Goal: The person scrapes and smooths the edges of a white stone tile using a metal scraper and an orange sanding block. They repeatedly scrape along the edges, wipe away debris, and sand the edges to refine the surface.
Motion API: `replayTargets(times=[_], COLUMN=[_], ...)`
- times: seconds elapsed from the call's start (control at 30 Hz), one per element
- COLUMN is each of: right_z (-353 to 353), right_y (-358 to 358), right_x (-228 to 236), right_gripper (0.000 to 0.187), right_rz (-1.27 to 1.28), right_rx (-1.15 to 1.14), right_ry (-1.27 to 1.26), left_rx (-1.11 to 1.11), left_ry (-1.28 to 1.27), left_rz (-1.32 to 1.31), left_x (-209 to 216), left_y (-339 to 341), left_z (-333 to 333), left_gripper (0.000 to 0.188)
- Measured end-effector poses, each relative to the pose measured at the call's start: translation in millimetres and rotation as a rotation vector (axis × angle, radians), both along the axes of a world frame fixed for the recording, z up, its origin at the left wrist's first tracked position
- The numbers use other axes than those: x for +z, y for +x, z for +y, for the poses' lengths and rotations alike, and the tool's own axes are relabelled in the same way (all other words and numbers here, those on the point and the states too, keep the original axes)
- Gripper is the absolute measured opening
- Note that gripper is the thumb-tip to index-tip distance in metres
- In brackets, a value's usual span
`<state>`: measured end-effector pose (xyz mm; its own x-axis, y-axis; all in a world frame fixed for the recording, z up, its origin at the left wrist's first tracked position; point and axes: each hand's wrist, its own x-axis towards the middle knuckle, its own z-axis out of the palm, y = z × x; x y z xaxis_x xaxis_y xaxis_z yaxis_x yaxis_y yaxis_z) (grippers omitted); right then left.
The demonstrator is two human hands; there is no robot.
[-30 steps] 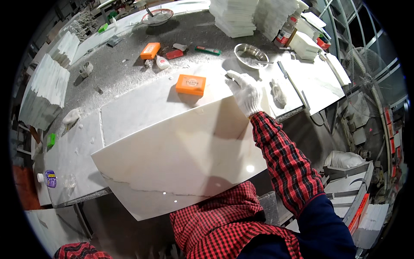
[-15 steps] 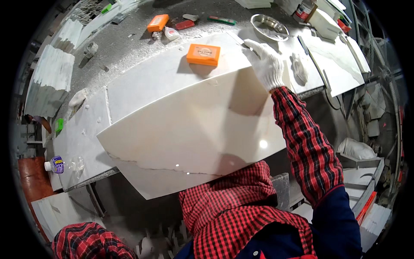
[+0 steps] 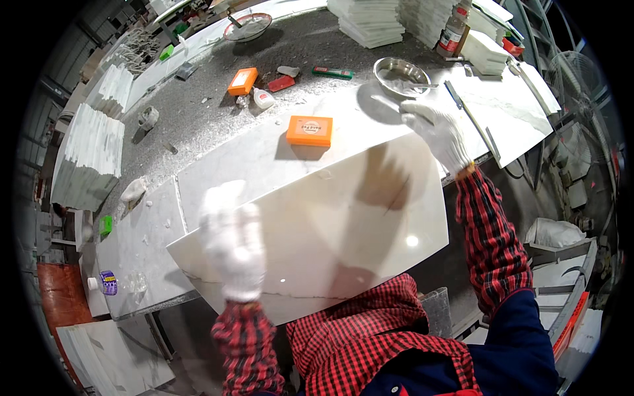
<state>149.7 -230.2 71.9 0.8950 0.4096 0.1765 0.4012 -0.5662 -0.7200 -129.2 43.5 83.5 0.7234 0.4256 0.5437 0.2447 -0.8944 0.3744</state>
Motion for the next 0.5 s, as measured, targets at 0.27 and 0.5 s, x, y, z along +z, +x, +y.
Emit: replayTargets(times=[0.27, 0.5], right_z=[1, 11], right_y=[-99, -115], right_x=[-50, -77], right_gripper=[0.032, 0.023], right_rz=[0.098, -0.104], right_rx=[-0.066, -0.174], right_ry=[0.395, 0.271], left_rx=[-0.114, -0.086], left_ry=[0.272, 0.294], left_rz=[0.189, 0.185], left_x=[-59, -56], left_y=[53, 93], left_z=[-13, -41], left_gripper=[0.086, 0.112])
